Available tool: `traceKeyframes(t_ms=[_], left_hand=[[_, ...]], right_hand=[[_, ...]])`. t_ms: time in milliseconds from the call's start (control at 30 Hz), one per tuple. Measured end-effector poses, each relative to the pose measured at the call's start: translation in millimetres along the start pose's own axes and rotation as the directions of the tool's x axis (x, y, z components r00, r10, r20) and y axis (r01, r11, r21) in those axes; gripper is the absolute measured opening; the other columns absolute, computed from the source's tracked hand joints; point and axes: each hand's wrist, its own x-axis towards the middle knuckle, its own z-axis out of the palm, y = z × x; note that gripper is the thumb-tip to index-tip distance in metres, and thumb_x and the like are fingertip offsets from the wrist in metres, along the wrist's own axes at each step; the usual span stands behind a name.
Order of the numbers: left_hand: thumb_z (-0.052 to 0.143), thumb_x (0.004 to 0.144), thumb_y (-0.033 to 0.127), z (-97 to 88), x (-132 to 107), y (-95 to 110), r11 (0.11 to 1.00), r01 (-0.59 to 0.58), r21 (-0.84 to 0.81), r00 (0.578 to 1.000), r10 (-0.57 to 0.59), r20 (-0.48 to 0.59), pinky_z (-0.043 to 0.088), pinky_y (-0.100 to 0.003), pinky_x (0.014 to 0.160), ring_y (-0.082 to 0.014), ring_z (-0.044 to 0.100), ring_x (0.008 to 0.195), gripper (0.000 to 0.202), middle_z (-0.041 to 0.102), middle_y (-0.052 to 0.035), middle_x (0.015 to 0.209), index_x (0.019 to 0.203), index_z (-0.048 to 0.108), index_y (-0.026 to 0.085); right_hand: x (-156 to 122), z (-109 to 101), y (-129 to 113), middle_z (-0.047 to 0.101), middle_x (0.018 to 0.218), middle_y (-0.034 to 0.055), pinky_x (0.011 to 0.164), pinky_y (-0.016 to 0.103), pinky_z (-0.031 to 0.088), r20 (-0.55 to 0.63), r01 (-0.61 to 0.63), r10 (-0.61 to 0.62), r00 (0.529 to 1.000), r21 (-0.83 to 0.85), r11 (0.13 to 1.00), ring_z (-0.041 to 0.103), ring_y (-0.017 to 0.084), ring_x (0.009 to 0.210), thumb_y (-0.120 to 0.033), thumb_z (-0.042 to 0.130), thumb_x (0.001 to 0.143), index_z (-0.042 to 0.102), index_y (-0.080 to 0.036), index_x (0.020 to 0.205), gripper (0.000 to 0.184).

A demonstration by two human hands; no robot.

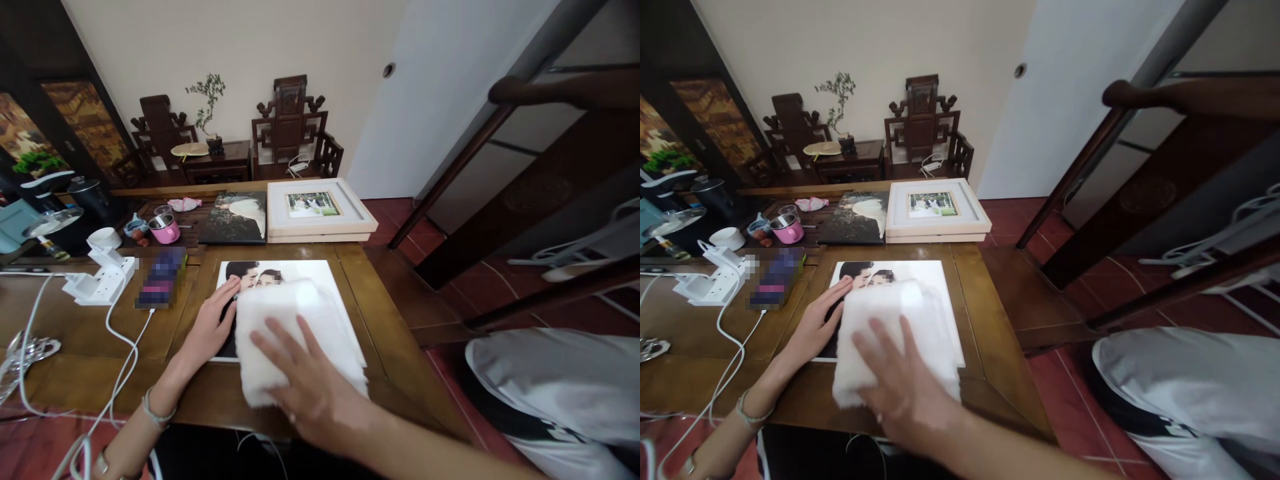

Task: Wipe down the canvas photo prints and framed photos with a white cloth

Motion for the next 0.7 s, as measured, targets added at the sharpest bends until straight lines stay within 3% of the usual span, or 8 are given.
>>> traceKeyframes(t_ms=[100, 200, 300, 400, 500, 600, 700], left_hand=[[0.040, 0.095, 0.032, 0.0, 0, 0, 1.000, -0.001, 0.007, 1.000, 0.001, -0.006, 0.031, -0.045, 0.114, -0.0231, 0.041, 0.136, 0.042, 0.050, -0.0104, 0.142, 0.131, 0.054, 0.016], [0.041, 0.095, 0.032, 0.5, 0, -1, 1.000, -0.005, 0.011, 1.000, 0.005, -0.002, 0.031, -0.045, 0.115, -0.0231, 0.040, 0.136, 0.043, 0.049, -0.0117, 0.142, 0.132, 0.053, 0.014], [0.042, 0.095, 0.031, 1.8, 0, -3, 1.000, -0.009, 0.006, 1.000, 0.009, -0.006, 0.030, -0.045, 0.115, -0.0226, 0.041, 0.136, 0.042, 0.049, -0.0114, 0.142, 0.132, 0.053, 0.015], [0.043, 0.095, 0.032, 2.6, -1, -3, 1.000, -0.010, -0.013, 1.000, 0.010, -0.019, 0.031, -0.045, 0.114, -0.0227, 0.042, 0.135, 0.042, 0.051, -0.0113, 0.141, 0.132, 0.054, 0.016], [0.044, 0.095, 0.033, 0.7, -1, 1, 0.996, 0.005, -0.092, 0.999, -0.010, -0.052, 0.030, -0.043, 0.114, -0.0220, 0.043, 0.134, 0.041, 0.051, -0.0101, 0.141, 0.131, 0.055, 0.017], [0.042, 0.096, 0.035, -3.8, -4, 8, 0.972, 0.020, -0.234, 0.988, -0.054, -0.143, 0.028, -0.040, 0.116, -0.0210, 0.041, 0.135, 0.041, 0.050, -0.0077, 0.143, 0.132, 0.054, 0.019], [0.038, 0.098, 0.036, -7.5, -7, 13, 0.936, 0.034, -0.350, 0.967, -0.119, -0.226, 0.026, -0.039, 0.116, -0.0214, 0.039, 0.136, 0.044, 0.047, -0.0074, 0.145, 0.135, 0.050, 0.017]], right_hand=[[-20, -3, -14, 0.028, 0.155, 0.0073, 0.109, 0.069, 0.002, -0.061, 0.033, -0.029, 0.998, 0.072, 0.997, 0.006, 0.036, 0.144, -0.018, 0.059, 0.082, 0.069, -0.025, 0.091, 0.016], [-17, -9, -1, 0.033, 0.153, 0.0076, 0.110, 0.067, 0.006, -0.034, 0.011, -0.007, 0.999, 0.099, 0.995, 0.011, 0.031, 0.144, -0.016, 0.054, 0.082, 0.067, -0.025, 0.104, 0.027], [4, -16, 30, 0.036, 0.151, 0.0078, 0.109, 0.069, 0.010, 0.006, -0.093, 0.093, 0.996, 0.073, 0.993, 0.018, 0.032, 0.143, -0.013, 0.052, 0.079, 0.064, -0.023, 0.112, 0.037], [31, -21, 60, 0.037, 0.150, 0.0099, 0.109, 0.069, 0.013, -0.025, -0.199, 0.199, 0.980, -0.007, 0.980, 0.021, 0.034, 0.141, -0.010, 0.052, 0.076, 0.063, -0.019, 0.116, 0.043], [55, -20, 73, 0.038, 0.149, 0.0128, 0.107, 0.070, 0.018, -0.076, -0.283, 0.277, 0.958, -0.086, 0.955, 0.024, 0.036, 0.140, -0.013, 0.049, 0.085, 0.062, -0.016, 0.119, 0.036], [68, -14, 64, 0.038, 0.149, 0.0119, 0.106, 0.071, 0.018, -0.090, -0.293, 0.284, 0.954, -0.107, 0.950, 0.025, 0.037, 0.139, -0.020, 0.046, 0.091, 0.063, -0.020, 0.118, 0.032], [63, -6, 41, 0.035, 0.151, 0.0090, 0.105, 0.072, 0.015, -0.017, -0.129, 0.128, 0.992, -0.051, 0.990, 0.023, 0.037, 0.140, -0.025, 0.053, 0.089, 0.063, -0.027, 0.118, 0.031]])
